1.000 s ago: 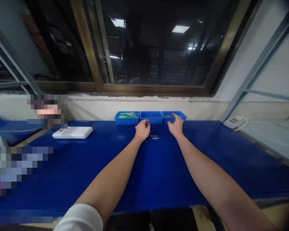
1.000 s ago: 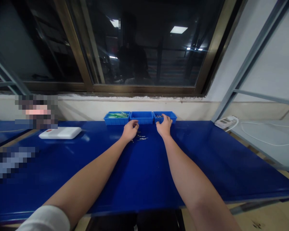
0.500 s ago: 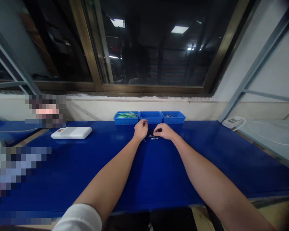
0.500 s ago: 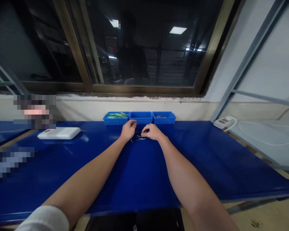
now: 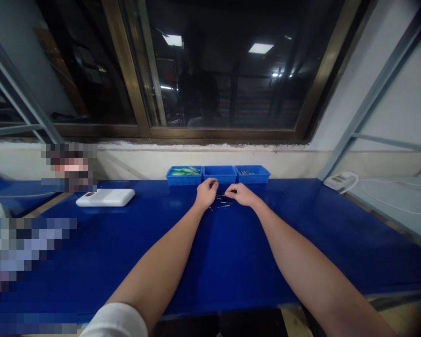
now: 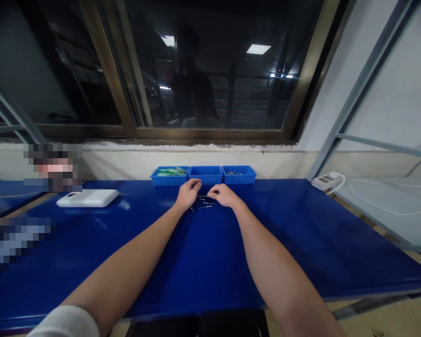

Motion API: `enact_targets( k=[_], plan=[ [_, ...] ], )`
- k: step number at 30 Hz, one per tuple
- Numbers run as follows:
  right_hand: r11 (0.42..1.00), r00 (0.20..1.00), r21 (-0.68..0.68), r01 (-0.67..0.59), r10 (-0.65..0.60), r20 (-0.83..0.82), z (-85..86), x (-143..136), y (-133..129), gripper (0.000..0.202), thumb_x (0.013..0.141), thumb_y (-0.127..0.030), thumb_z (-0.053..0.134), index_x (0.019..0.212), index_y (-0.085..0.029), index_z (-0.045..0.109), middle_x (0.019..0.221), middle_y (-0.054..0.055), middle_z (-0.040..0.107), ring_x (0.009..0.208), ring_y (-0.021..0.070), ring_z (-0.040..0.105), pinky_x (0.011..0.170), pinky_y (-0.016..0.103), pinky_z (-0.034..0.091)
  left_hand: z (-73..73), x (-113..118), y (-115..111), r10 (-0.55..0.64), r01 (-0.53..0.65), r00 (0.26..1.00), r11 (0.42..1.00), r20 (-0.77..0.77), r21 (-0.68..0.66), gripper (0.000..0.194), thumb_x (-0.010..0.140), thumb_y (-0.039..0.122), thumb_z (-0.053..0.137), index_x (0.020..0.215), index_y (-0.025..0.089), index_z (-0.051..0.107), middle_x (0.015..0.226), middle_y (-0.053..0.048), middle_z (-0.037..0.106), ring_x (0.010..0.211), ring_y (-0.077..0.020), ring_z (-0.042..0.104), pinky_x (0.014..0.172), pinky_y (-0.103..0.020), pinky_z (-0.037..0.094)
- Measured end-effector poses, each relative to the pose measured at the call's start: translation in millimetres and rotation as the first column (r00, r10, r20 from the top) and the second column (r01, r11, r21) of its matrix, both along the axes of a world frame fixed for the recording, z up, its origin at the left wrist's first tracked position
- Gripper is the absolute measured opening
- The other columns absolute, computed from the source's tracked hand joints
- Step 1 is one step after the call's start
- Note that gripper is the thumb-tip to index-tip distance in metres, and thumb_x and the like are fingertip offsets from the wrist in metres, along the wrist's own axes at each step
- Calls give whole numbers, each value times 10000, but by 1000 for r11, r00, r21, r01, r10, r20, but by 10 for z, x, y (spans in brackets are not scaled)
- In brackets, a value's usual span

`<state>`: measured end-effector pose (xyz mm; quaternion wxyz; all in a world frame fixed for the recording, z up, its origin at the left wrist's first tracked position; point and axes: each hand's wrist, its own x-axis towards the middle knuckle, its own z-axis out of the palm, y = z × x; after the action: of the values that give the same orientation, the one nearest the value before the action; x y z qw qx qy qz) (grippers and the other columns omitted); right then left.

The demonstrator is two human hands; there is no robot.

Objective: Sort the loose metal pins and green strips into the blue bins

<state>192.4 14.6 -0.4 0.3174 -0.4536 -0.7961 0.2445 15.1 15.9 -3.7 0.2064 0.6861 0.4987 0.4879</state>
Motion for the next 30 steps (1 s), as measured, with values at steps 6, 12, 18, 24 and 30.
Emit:
enact_targets(
  k=[6, 12, 18, 24, 30],
  plan=[
    [989, 986, 44, 140, -135, -93, -34, 5, 11, 280, 835, -354, 497, 740, -160, 676, 764, 43, 684, 731, 177, 594, 695, 290, 428, 41, 12, -89, -127, 129, 990, 991, -54, 40, 187, 820, 302, 551, 902, 198, 684, 902, -14, 712, 852, -156, 644, 820, -257, 483],
    [972, 972, 96, 214, -203, -116, -69, -3, 39, 408, 872, -437, 417, 659, -169, 638, 681, 32, 661, 665, 162, 588, 664, 283, 408, 48, 27, -84, -119, 133, 972, 990, -201, 57, 185, 835, 287, 535, 864, 199, 696, 894, -28, 717, 844, -167, 645, 824, -272, 474],
    [995, 920, -36, 97, -103, -379, -23, -50, 5, 316, 782, -460, 537, 796, -163, 644, 682, 42, 676, 646, 153, 594, 649, 284, 437, 36, 17, -50, -53, 72, 965, 995, -258, 65, 210, 861, 257, 489, 863, 215, 695, 882, -23, 710, 860, -173, 637, 812, -282, 458],
    [986, 840, -149, 73, -141, -524, 8, -12, -5, 325, 713, -462, 597, 782, -155, 680, 721, 63, 695, 602, 140, 559, 526, 254, 393, 14, 18, -36, -56, 75, 971, 994, -231, 77, 194, 855, 293, 520, 905, 232, 697, 946, -22, 706, 915, -178, 628, 852, -291, 450],
    [874, 827, 155, 460, -359, -432, -3, 107, 2, 201, 718, -344, 583, 771, -183, 692, 786, 61, 698, 740, 199, 593, 747, 336, 462, -3, 22, 6, 41, -32, 988, 997, -146, 65, 235, 867, 284, 501, 1033, 201, 645, 1042, -49, 682, 963, -182, 619, 902, -319, 440]
  ],
)
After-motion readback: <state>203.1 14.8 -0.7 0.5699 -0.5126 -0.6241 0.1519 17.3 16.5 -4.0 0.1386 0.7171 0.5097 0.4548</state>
